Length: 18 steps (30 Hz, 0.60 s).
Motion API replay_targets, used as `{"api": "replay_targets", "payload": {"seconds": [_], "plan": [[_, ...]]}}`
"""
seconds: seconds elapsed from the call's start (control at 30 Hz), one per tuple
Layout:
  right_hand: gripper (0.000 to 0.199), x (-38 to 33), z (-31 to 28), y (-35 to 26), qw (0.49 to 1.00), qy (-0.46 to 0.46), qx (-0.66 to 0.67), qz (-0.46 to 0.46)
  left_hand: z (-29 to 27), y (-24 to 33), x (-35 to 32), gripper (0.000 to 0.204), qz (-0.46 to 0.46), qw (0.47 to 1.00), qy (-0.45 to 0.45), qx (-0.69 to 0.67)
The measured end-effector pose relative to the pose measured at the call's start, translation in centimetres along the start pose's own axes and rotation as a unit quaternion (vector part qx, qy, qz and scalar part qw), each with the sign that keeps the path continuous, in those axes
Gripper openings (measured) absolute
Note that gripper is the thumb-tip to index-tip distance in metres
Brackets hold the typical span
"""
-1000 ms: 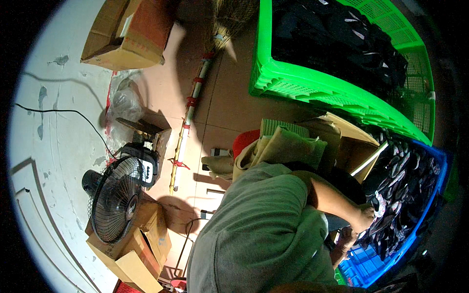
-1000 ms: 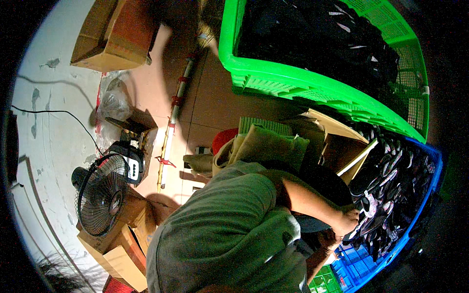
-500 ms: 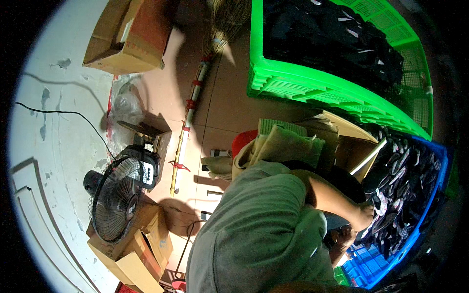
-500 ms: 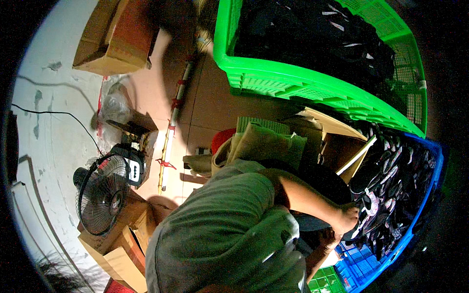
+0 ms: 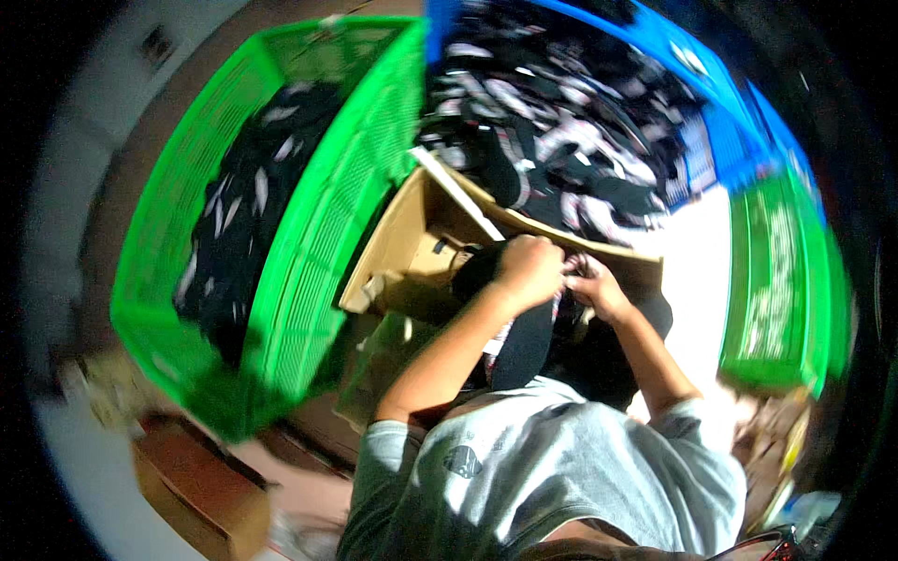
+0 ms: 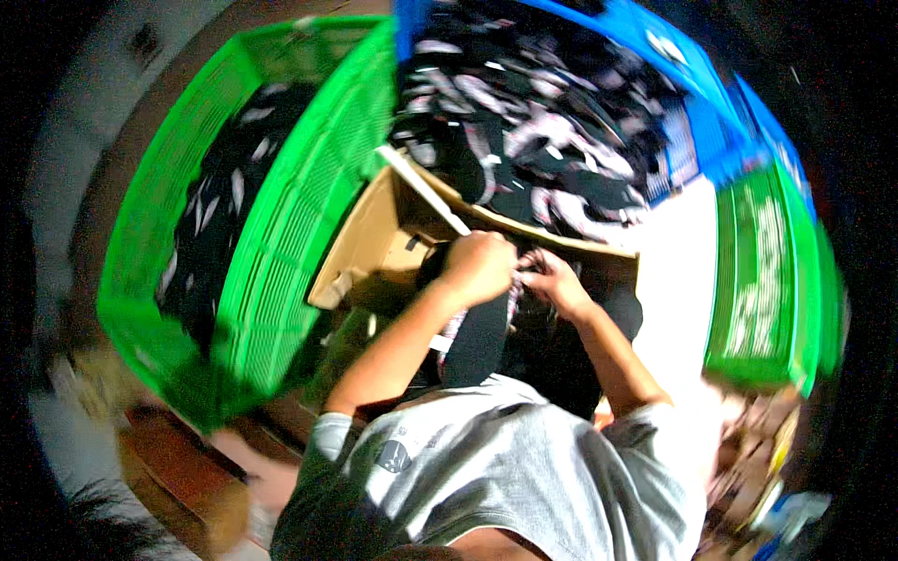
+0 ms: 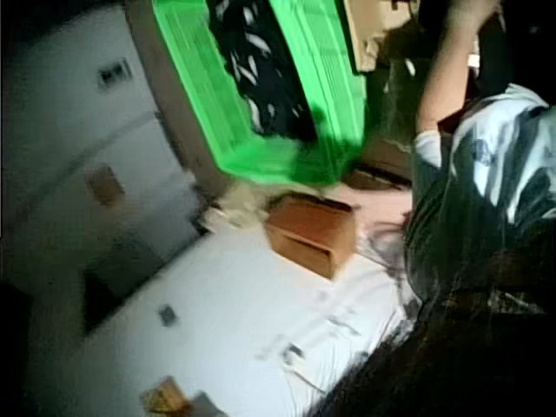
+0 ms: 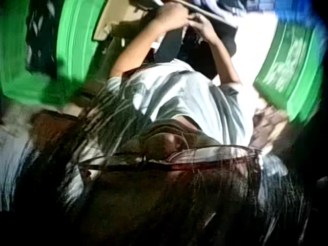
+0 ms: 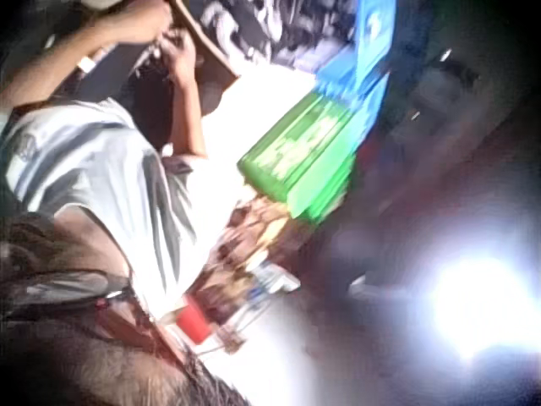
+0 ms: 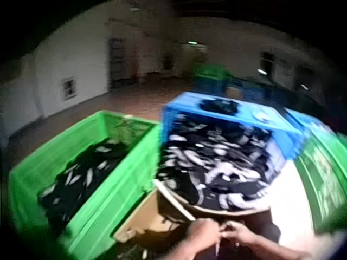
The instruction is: The person sits on the floor and sews a black slipper using a needle and thread. They pull the thread through the fabric repeatedly to attach a sole or trim, then place the finished slipper into a green crate.
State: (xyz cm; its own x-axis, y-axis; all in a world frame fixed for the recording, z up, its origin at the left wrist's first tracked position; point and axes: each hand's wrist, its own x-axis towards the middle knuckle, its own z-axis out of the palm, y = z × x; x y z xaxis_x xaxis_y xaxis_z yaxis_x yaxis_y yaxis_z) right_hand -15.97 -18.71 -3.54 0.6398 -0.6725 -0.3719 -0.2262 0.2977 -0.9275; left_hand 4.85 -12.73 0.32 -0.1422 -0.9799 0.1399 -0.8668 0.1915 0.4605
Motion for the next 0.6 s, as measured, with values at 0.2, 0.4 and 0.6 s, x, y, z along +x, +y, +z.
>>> {"api": "replay_targets", "payload": {"seconds": [0.2,0.4,0.6], "plan": [[0.022,-2.5,-3.0,4.4,0.988,0.104,0.055,-0.1,1.5,1.5,3.9,0.022,-0.018,0.994,-0.09,-0.06],[0.021,-4.1,-2.0,3.8,0.961,0.131,0.185,-0.16,0.5,1.9,6.0,0.019,-0.103,0.967,-0.185,-0.139],[0.038,-5.4,-1.5,3.2,0.955,0.178,-0.061,-0.23,1.4,1.3,7.4,0.018,-0.151,0.956,-0.209,-0.137]]}}
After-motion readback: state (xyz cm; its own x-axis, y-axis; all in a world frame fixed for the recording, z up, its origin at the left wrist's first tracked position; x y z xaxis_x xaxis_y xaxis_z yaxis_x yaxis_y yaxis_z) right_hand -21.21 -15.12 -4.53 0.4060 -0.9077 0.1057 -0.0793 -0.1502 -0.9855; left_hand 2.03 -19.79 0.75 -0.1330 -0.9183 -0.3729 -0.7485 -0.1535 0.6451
